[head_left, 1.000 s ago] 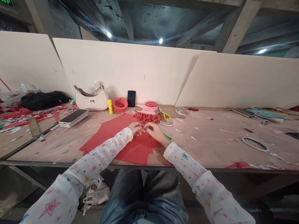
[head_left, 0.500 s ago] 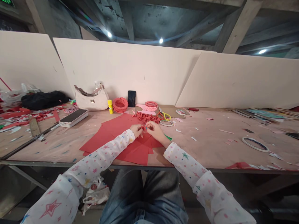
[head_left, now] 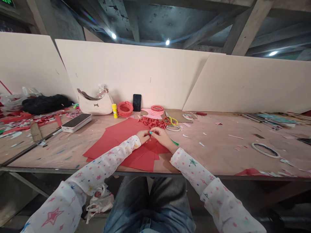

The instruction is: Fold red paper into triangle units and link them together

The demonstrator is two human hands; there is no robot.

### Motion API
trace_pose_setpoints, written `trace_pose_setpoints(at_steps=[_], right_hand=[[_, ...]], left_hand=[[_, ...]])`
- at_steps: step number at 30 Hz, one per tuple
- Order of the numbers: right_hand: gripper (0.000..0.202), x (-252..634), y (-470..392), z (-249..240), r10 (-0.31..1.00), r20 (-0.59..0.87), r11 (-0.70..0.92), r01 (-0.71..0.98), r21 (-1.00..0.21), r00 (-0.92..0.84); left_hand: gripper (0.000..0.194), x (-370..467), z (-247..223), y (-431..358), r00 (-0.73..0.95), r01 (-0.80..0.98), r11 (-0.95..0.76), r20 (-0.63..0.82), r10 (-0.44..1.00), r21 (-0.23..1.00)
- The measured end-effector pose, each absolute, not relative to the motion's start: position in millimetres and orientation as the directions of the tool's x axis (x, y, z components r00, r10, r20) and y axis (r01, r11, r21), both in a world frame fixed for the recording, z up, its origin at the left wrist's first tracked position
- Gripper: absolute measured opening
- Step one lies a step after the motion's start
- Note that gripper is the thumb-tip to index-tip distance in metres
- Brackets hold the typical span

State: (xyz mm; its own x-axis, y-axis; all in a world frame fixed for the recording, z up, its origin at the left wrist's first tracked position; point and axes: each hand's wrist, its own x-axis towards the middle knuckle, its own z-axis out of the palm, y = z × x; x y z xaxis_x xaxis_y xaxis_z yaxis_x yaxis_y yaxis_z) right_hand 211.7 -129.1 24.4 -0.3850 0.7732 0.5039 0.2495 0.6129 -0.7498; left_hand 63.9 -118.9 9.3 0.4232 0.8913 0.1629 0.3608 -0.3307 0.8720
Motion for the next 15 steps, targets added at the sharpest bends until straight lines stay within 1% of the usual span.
trace_pose_setpoints(at_steps=[2, 4, 11, 15], right_hand=[[0.013, 212, -127, 24, 0.772, 0.496, 0.610, 0.242, -0.755, -0.397], [0.015, 212, -125, 22, 0.770, 0.491, 0.609, 0.238, -0.757, -0.407], [0.023, 215, -116, 14, 0.769, 0.500, 0.620, 0.273, -0.736, -0.399], [0.020, 215, -119, 18, 0.764, 0.504, 0.629, 0.296, -0.719, -0.403]], left_hand=[[0.018, 63, 7, -114, 0.396, 0.352, -0.282, 0.131, 0.909, 0.893], [0.021, 62, 6, -109, 0.367, 0.343, -0.233, 0.098, 0.925, 0.910], [0.023, 60, 4, -102, 0.334, 0.318, -0.112, -0.001, 0.942, 0.941], [0.024, 61, 3, -102, 0.344, 0.333, -0.074, -0.048, 0.938, 0.940]])
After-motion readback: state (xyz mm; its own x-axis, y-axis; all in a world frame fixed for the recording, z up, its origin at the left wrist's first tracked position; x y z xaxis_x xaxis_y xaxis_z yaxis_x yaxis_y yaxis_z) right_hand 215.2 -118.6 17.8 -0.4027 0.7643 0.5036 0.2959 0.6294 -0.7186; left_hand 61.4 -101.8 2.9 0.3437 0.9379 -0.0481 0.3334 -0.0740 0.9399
